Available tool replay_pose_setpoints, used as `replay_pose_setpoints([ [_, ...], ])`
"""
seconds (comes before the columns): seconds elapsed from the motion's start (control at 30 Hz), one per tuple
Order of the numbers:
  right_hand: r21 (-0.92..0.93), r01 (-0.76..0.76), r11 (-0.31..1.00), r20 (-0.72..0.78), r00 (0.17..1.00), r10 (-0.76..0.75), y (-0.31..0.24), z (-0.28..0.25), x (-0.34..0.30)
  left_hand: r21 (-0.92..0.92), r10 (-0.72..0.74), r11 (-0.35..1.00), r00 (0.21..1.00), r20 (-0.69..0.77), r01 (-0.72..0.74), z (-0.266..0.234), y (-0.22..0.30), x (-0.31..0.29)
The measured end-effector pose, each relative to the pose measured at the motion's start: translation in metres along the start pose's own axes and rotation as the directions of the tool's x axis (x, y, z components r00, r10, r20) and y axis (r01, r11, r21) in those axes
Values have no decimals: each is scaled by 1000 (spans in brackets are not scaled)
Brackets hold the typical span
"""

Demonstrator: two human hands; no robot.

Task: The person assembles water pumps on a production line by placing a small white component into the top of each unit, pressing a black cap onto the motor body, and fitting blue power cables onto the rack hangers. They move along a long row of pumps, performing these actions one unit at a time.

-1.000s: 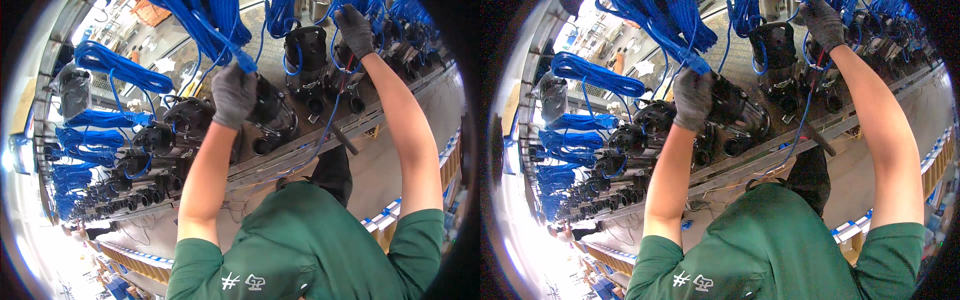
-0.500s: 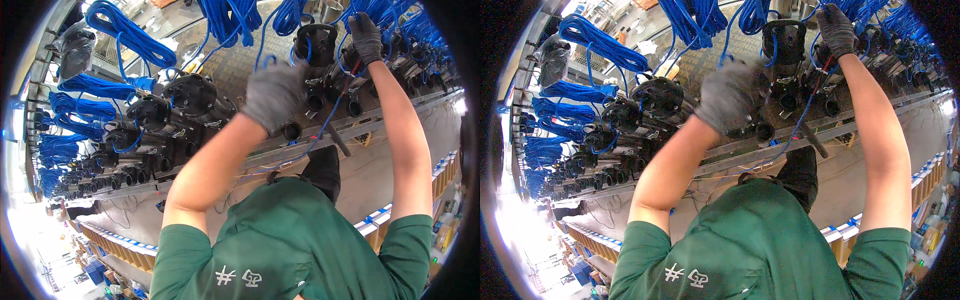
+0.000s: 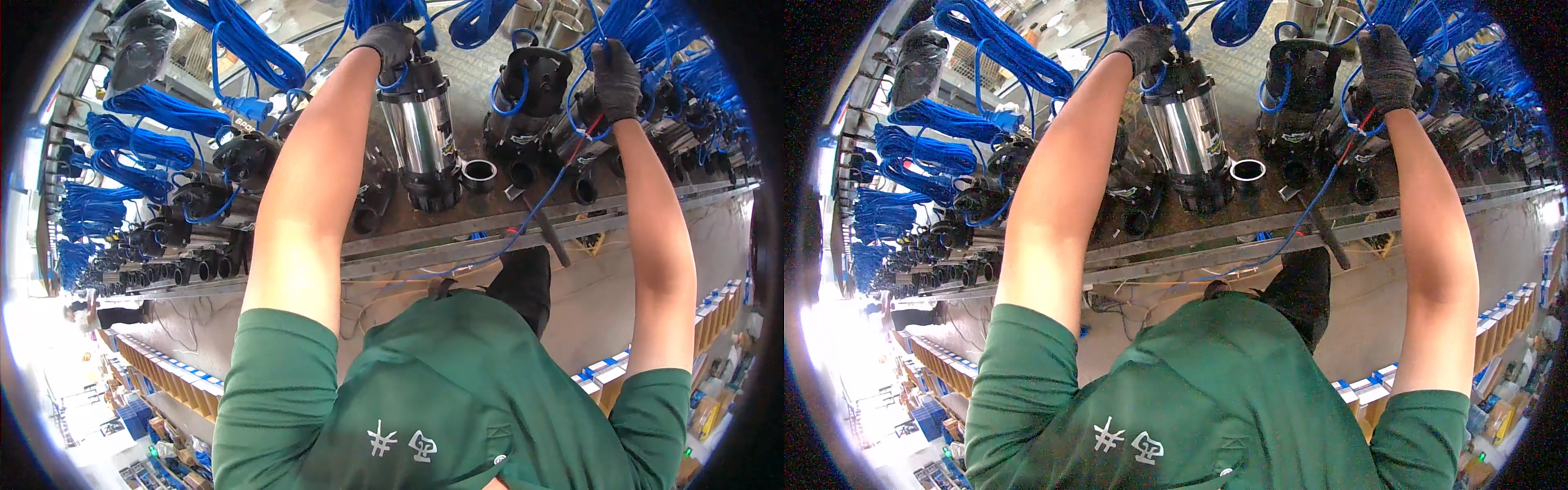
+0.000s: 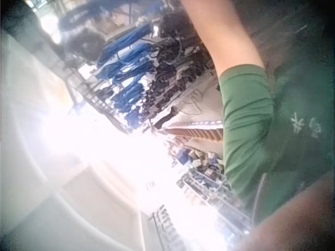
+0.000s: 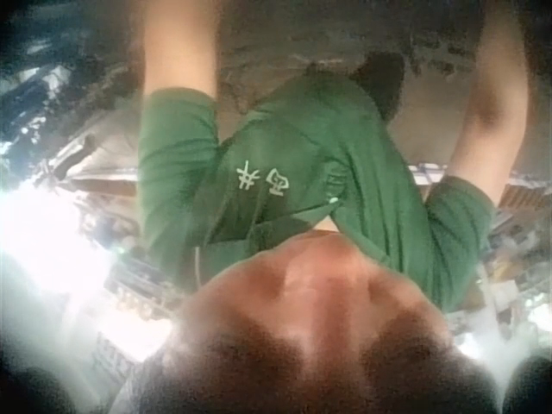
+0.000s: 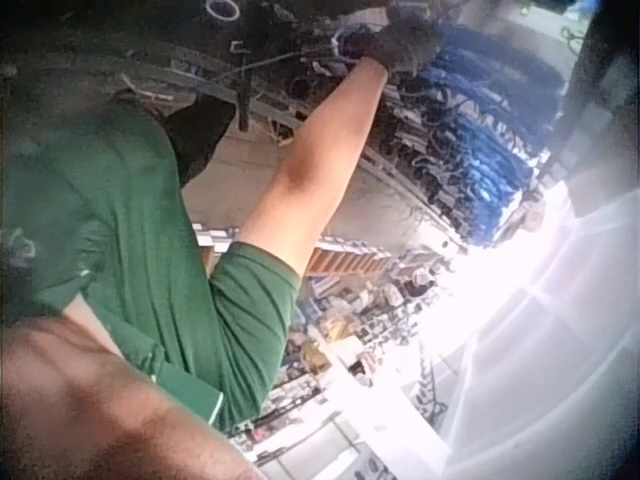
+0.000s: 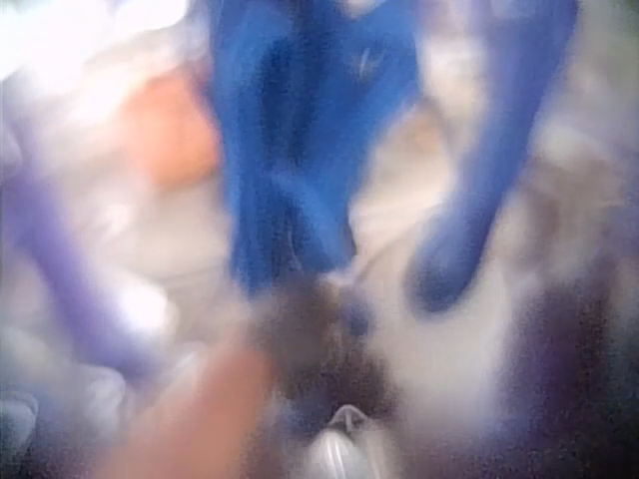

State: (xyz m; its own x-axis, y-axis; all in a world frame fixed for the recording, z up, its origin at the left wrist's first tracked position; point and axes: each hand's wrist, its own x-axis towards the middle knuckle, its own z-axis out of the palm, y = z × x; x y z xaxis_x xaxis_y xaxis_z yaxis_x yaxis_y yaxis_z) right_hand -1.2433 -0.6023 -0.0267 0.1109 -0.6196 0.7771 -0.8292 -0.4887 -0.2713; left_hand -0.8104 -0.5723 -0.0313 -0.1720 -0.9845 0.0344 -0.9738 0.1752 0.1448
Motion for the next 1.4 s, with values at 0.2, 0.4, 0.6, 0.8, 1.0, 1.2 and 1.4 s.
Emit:
replay_pose_setpoints([
  [0.2,41,-18,999,21,1000,17,-6,5,3,302,108,945,992,65,-123,15,-24,25],
  [0.4,233,-36,972,-8,999,39,-3,7,-2,96,36,994,997,63,-42,24,-17,34],
  [0.6,-34,-61,998,26,998,62,-1,-6,-1,162,9,987,1000,4,-10,18,12,22],
  [0.8,183,-103,978,52,994,95,15,1,-3,62,52,997,963,-265,-37,11,58,-25],
  [1.0,59,-55,997,75,996,50,-2,9,1,-80,301,940,918,-258,-331,2,103,-87],
  [1.2,251,-122,960,54,992,112,29,18,-3,-237,227,932,951,-208,-274,-20,79,-125],
  [1.4,-71,-46,996,145,988,56,23,0,5,-108,74,986,912,-404,-127,-17,79,-142],
])
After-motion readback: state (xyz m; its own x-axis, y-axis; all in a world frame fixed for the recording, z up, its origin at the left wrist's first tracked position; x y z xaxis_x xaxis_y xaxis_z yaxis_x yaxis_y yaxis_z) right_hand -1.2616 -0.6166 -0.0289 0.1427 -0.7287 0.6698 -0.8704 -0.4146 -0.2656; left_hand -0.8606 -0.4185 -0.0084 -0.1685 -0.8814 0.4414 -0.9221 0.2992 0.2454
